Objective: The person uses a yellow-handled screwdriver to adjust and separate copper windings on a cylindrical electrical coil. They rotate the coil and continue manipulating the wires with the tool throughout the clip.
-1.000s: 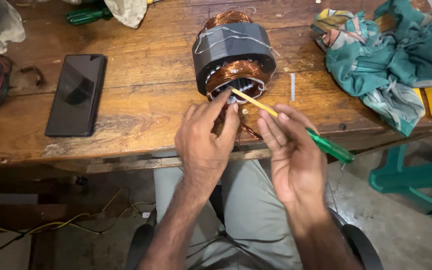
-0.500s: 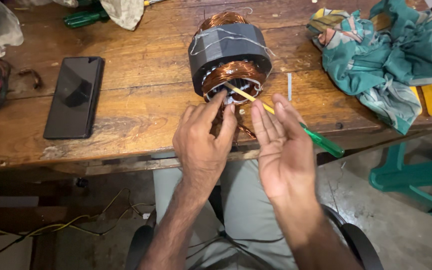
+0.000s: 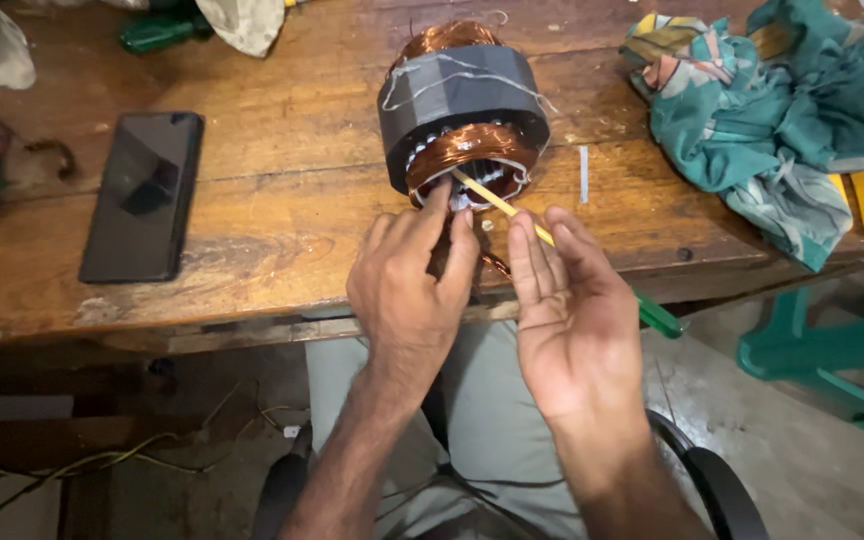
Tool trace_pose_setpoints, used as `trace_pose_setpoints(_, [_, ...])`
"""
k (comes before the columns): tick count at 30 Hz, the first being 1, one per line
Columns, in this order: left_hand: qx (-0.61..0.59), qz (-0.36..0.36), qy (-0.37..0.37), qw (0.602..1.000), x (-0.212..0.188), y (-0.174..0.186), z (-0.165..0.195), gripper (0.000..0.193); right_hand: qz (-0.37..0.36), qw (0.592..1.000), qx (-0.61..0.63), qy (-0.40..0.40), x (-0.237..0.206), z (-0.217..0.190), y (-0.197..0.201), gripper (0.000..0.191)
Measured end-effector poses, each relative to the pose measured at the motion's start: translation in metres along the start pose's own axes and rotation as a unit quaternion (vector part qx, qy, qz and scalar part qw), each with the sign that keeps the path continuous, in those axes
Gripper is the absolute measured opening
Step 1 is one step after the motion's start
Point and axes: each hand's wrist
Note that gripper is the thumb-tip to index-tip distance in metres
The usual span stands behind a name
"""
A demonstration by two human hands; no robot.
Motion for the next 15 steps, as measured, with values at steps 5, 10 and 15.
trace_pose_setpoints(5, [0.037,-0.002,-0.011,0.999,-0.002,-0.004,0.001,0.032,0.035,0.996,0.043,-0.072,0.004,-0.007,0.000,0.019])
trace_pose_setpoints(10, [0.018,-0.004,-0.007,1.000,-0.002,-0.003,0.000,0.033,0.026,0.993,0.071,-0.088,0.000,-0.008,0.002,0.015])
trace_pose_setpoints(15, [0.011,-0.004,-0.012,1.000,-0.003,-0.003,-0.002,0.035,0.018,0.998,0.012,-0.062,-0.001,-0.006,0.012,0.014])
Point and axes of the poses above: each hand's wrist, its own x-axis towards the middle knuckle, its own y-axis out of the back of the hand, z = x × y, and after that the axes turned 8 degrees about -x, right-handed
